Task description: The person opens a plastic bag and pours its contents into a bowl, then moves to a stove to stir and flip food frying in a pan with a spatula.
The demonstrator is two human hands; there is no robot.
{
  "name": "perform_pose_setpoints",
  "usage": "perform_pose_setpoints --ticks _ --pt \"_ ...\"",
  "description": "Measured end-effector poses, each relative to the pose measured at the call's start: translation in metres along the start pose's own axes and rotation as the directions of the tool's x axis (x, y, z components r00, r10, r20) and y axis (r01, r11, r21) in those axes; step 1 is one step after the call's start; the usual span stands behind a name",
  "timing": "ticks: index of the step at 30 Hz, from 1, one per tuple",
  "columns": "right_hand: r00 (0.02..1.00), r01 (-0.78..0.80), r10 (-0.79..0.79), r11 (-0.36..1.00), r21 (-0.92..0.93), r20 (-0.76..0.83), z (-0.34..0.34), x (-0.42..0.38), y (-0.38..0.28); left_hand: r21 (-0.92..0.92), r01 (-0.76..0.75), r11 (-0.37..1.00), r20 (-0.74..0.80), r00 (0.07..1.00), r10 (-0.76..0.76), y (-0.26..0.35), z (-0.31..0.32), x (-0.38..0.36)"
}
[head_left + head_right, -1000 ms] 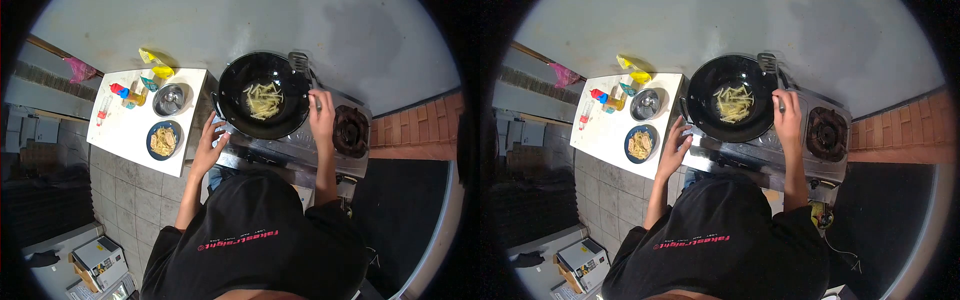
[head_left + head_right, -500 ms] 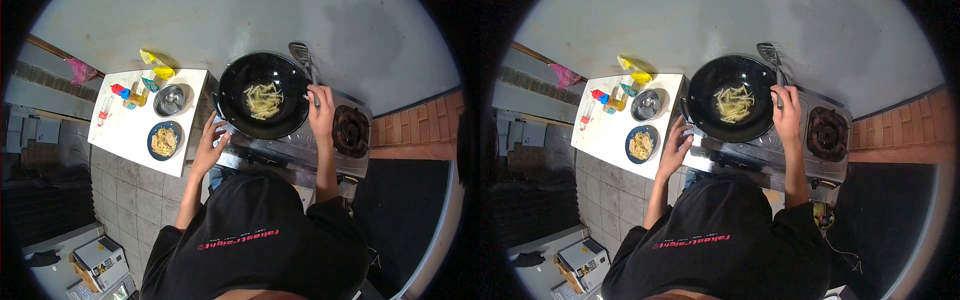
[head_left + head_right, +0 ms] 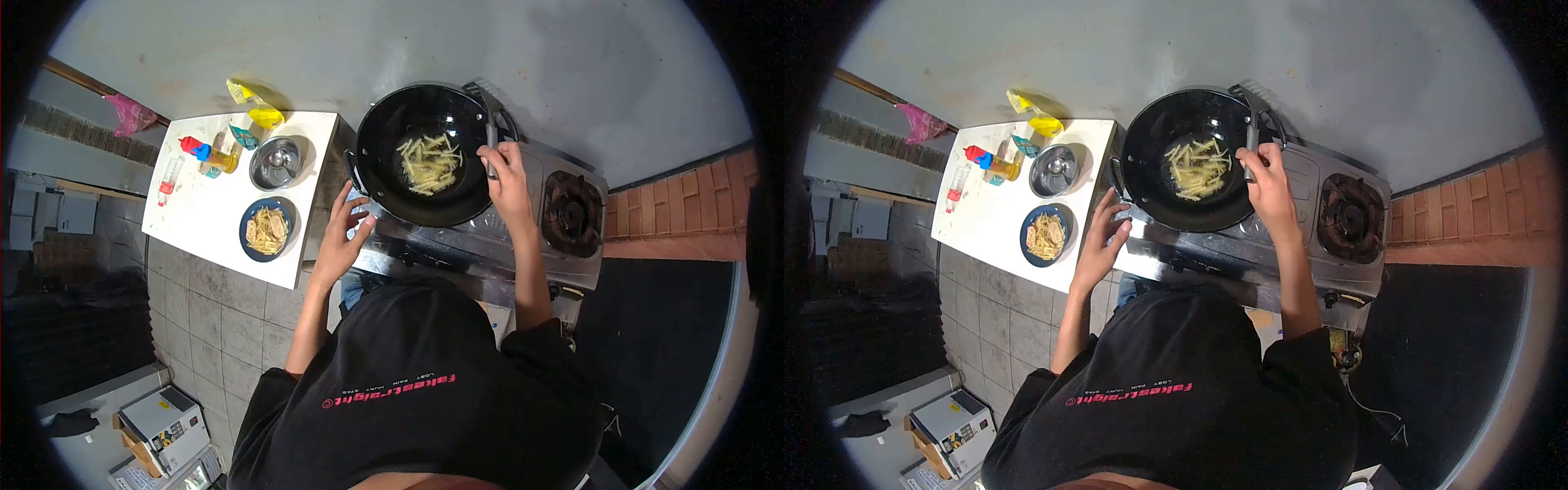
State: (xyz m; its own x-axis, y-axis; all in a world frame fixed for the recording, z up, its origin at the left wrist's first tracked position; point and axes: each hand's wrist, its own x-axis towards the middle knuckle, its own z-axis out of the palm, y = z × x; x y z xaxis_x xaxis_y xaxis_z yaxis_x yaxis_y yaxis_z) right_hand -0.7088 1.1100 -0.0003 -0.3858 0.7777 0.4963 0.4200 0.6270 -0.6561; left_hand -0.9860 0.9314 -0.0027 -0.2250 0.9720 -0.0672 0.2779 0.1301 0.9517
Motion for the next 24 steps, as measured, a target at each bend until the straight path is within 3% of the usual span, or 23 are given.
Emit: perform_pose_setpoints --ticks 9,14,18,24 --pt "0.999 0.029 -0.029 0.999 -0.014 0.015 -0.003 -0.002 -0.024 -0.030 0.000 1.000 0.008 1.000 0.000 -0.001 0.000 0.000" --pt "0.989 0.007 -0.010 1.000 -0.022 -0.150 0.004 -0.002 -0.010 -0.036 0.002 0.999 0.015 1.000 -0.001 0.001 -0.002 -0.001" --pt "0.955 -0.064 0.088 0.993 0.095 -0.283 0.013 -0.006 0.003 0.011 -0.013 1.000 0.016 1.000 0.013 0.000 -0.002 -0.002" --pt "0.964 -0.039 0.037 0.999 0.000 -0.265 0.019 -0.006 0.009 -0.015 -0.003 1.000 0.020 1.000 0.003 0.000 -0.003 -0.001"
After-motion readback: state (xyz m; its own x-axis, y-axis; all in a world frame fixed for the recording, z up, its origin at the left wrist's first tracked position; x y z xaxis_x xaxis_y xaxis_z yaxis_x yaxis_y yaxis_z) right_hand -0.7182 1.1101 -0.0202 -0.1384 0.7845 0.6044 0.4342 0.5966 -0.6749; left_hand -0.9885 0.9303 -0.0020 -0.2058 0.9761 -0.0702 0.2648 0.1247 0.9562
